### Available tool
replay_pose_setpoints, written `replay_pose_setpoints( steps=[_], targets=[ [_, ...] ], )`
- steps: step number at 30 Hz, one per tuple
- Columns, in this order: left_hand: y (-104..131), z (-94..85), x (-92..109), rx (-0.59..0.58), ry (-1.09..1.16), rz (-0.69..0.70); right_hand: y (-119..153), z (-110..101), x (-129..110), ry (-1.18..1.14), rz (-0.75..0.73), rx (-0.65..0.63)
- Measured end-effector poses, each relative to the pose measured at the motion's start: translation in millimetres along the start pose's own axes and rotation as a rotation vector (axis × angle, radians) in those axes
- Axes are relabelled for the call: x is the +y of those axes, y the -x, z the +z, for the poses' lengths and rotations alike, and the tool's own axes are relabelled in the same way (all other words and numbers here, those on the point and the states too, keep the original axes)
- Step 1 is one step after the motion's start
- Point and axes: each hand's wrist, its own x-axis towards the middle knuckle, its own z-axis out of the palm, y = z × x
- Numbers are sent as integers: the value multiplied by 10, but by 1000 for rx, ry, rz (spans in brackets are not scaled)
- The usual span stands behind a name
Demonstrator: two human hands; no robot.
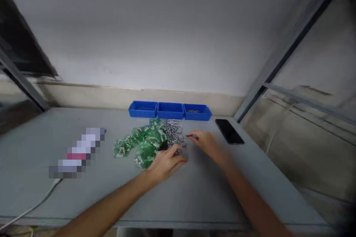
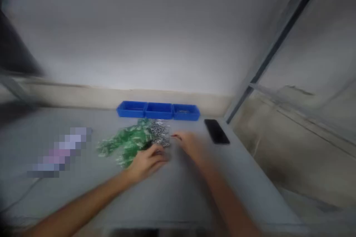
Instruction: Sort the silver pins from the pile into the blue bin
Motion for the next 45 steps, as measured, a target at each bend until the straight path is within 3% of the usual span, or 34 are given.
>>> replay_pose_setpoints(
  steps=[9,31,36,40,45],
  targets=[
    [-32,-13,-4,-49,47,-45,2,-54,-153,17,89,7],
    [-45,-34,33,-19,40,-30,57,58,-61,204,62,-49],
    [-30,-14,25,9,140,-145,55,42,-96,170,62,35],
    [-47,6,24,90,329,-289,37,-21,-205,62,52,184],
    [-132,-44,54,185,588,-458,77,-30,-450,-95,-142,402]
  ],
)
